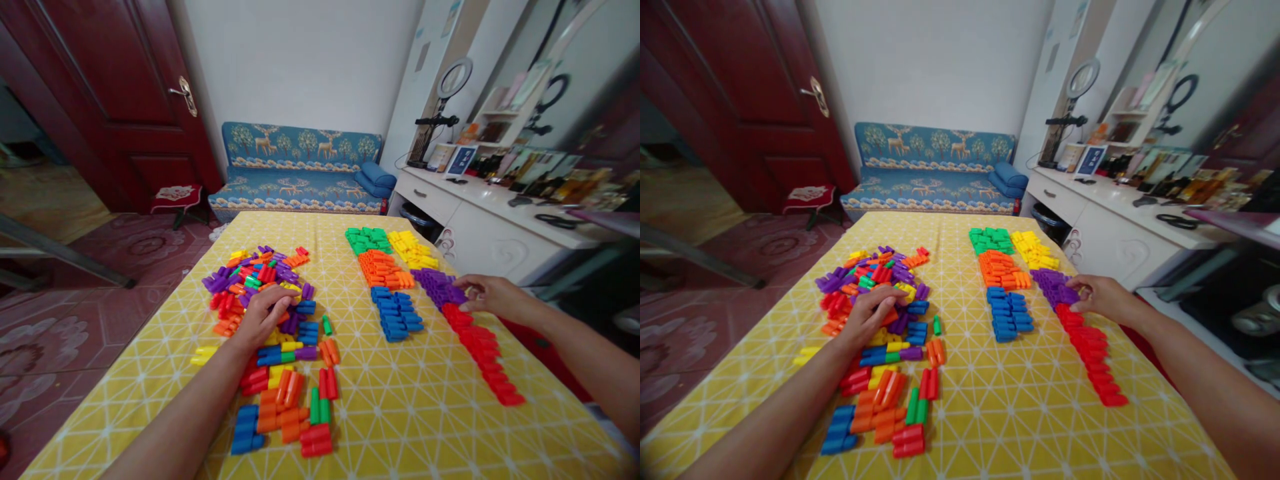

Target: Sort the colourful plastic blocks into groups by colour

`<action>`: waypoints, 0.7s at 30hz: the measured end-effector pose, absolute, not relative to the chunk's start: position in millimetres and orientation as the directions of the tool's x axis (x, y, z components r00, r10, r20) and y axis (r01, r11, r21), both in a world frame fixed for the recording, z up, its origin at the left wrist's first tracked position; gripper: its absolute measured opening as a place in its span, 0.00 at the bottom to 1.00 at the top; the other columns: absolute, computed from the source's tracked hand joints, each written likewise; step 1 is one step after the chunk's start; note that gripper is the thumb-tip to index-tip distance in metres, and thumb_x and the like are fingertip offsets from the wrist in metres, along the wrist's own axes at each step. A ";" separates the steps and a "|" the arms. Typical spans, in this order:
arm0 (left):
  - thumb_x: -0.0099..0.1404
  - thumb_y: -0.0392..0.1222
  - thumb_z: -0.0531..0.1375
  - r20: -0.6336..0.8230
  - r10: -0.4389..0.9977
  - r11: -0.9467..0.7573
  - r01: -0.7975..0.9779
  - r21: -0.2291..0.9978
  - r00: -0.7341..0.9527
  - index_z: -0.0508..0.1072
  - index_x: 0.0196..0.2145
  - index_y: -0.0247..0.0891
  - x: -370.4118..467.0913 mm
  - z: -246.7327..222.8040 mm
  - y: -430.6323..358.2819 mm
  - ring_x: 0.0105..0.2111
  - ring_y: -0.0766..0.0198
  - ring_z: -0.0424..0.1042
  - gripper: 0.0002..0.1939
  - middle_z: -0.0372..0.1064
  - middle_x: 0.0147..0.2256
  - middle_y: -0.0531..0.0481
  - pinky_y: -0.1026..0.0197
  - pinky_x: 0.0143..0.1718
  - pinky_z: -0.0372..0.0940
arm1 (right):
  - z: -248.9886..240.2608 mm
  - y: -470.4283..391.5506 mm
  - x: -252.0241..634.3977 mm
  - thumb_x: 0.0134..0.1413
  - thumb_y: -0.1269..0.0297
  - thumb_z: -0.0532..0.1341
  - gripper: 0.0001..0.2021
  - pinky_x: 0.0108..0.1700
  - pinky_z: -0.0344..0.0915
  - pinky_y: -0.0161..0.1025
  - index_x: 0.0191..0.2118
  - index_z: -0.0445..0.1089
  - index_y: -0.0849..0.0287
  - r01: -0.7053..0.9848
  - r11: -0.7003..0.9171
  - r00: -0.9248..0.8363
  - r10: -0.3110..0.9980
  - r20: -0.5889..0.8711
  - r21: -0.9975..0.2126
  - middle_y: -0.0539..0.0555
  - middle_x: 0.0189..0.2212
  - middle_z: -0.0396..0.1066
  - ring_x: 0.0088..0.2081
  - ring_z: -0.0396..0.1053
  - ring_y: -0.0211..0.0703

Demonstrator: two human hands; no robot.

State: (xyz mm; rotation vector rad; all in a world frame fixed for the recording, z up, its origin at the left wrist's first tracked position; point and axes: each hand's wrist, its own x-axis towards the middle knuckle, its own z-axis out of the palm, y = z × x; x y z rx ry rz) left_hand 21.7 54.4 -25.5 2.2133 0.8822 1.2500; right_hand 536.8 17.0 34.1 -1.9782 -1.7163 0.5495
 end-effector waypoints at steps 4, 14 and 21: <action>0.71 0.44 0.50 0.584 0.715 -0.694 0.296 0.656 0.383 0.76 0.43 0.37 21.7 -25.7 54.0 0.37 0.60 0.74 0.16 0.76 0.35 0.45 0.57 0.41 0.67 | 36.4 20.8 532.7 0.32 0.77 0.69 0.17 0.31 0.59 0.38 0.36 0.77 0.65 0.786 -0.125 0.152 0.988 -0.008 -0.606 0.49 0.19 0.68 0.22 0.65 0.37; 0.72 0.45 0.49 0.563 0.732 -0.675 0.293 0.677 0.384 0.76 0.44 0.36 20.7 -28.4 55.1 0.37 0.60 0.74 0.18 0.75 0.35 0.45 0.57 0.42 0.66 | 43.6 22.3 526.9 0.32 0.78 0.70 0.18 0.37 0.61 0.39 0.37 0.79 0.65 0.827 -0.129 0.176 0.984 0.034 -0.548 0.52 0.22 0.72 0.26 0.68 0.38; 0.72 0.44 0.49 0.548 0.736 -0.668 0.292 0.685 0.397 0.76 0.45 0.37 20.2 -29.8 55.8 0.38 0.60 0.73 0.18 0.75 0.35 0.45 0.57 0.42 0.66 | 31.9 21.4 539.4 0.39 0.75 0.68 0.17 0.42 0.64 0.38 0.40 0.77 0.66 0.817 -0.062 0.121 0.991 0.064 -0.573 0.57 0.30 0.75 0.31 0.72 0.39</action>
